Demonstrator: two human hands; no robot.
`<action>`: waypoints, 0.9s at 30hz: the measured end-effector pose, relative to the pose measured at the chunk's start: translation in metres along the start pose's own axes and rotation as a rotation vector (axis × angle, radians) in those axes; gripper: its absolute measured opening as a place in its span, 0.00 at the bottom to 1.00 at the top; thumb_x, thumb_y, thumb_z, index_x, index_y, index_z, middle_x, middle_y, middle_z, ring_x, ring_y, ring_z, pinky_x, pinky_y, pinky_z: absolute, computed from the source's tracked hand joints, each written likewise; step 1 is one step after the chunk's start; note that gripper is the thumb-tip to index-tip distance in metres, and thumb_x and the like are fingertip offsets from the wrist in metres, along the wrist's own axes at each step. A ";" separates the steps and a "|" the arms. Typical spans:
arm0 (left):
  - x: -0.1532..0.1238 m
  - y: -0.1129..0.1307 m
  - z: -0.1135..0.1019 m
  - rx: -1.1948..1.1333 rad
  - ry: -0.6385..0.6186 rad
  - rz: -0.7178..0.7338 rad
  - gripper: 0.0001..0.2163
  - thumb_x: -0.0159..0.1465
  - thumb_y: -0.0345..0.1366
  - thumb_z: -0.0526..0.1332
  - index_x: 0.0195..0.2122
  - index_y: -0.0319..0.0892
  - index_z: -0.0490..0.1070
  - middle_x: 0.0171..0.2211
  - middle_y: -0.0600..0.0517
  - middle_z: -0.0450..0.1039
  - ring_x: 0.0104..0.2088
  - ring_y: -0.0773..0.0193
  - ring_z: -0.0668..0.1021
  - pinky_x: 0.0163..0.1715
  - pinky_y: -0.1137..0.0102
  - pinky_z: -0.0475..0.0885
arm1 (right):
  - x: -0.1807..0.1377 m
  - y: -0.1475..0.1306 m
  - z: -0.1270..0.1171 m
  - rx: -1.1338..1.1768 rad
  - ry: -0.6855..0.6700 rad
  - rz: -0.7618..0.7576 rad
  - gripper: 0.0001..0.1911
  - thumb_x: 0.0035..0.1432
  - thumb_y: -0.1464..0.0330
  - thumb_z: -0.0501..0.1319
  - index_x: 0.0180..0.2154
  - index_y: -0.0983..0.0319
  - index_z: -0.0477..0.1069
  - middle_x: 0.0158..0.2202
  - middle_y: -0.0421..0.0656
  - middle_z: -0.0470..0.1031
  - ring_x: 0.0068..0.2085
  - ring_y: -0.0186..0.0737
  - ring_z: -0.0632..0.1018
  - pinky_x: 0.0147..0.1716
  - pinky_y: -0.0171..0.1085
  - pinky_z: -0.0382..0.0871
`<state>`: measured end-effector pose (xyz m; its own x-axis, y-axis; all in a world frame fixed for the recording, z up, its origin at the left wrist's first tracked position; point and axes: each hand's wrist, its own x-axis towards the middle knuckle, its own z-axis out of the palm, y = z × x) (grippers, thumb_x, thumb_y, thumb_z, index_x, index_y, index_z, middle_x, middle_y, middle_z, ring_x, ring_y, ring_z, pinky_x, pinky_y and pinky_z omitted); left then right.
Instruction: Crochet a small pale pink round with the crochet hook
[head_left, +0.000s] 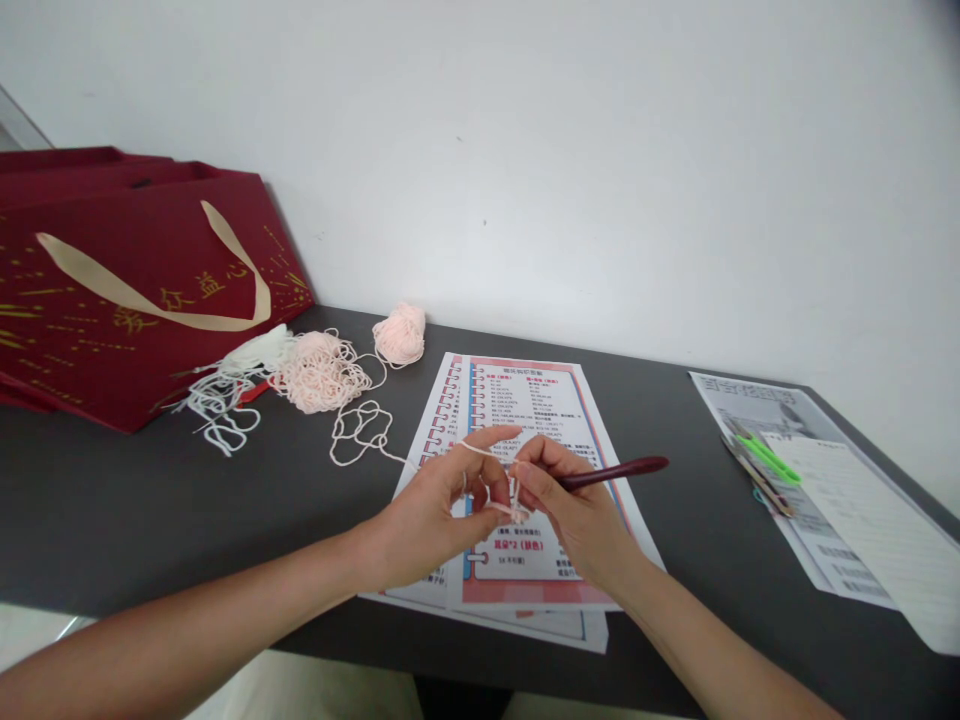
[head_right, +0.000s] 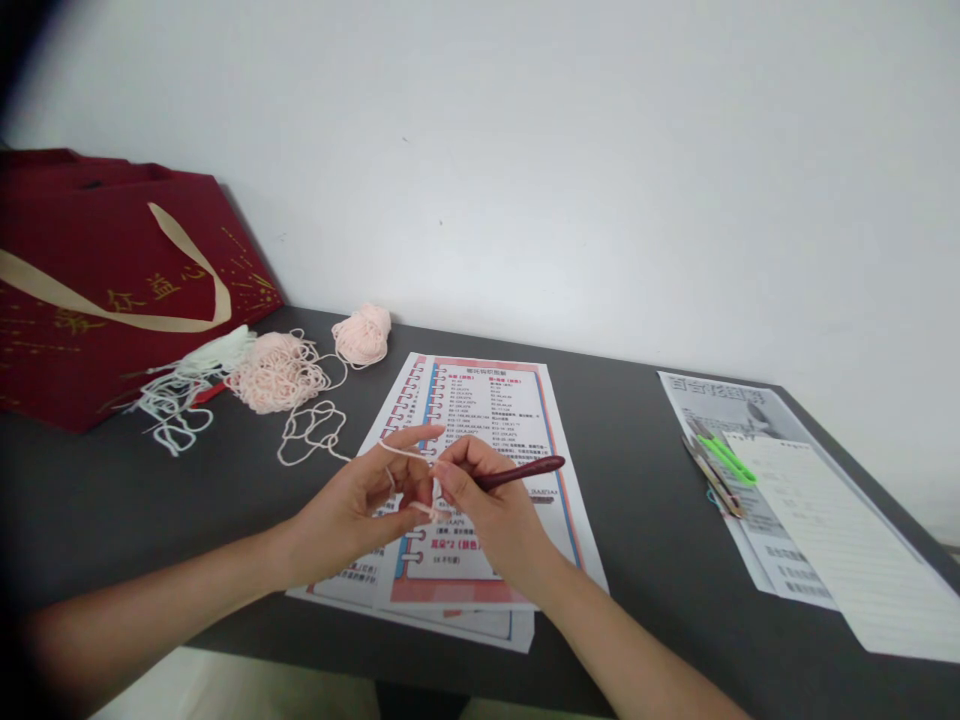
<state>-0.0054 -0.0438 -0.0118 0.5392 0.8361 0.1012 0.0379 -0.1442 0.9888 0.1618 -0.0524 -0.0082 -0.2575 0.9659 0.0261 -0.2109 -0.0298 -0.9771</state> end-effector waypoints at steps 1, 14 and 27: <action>0.000 0.000 0.000 -0.004 -0.003 0.001 0.27 0.58 0.30 0.63 0.58 0.49 0.57 0.30 0.55 0.67 0.30 0.67 0.71 0.36 0.67 0.68 | 0.000 0.000 0.000 -0.004 -0.004 -0.009 0.11 0.58 0.65 0.60 0.25 0.61 0.67 0.21 0.35 0.62 0.23 0.31 0.60 0.24 0.34 0.53; 0.007 0.010 -0.008 -0.413 0.086 -0.173 0.26 0.56 0.28 0.64 0.55 0.46 0.58 0.32 0.56 0.70 0.31 0.70 0.72 0.33 0.72 0.66 | 0.000 -0.020 -0.007 0.260 0.100 -0.211 0.25 0.60 0.49 0.49 0.25 0.61 0.68 0.23 0.38 0.64 0.20 0.31 0.65 0.19 0.34 0.58; 0.011 0.015 -0.014 -0.669 0.179 -0.365 0.27 0.53 0.25 0.65 0.54 0.41 0.61 0.28 0.57 0.70 0.29 0.72 0.71 0.34 0.72 0.63 | -0.016 -0.007 -0.008 -0.249 0.072 -0.267 0.07 0.61 0.69 0.58 0.29 0.59 0.64 0.22 0.35 0.70 0.22 0.29 0.69 0.22 0.31 0.62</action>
<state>-0.0107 -0.0292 0.0061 0.4441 0.8500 -0.2833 -0.3592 0.4586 0.8128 0.1753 -0.0659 -0.0038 -0.1560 0.9470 0.2807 -0.0237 0.2805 -0.9596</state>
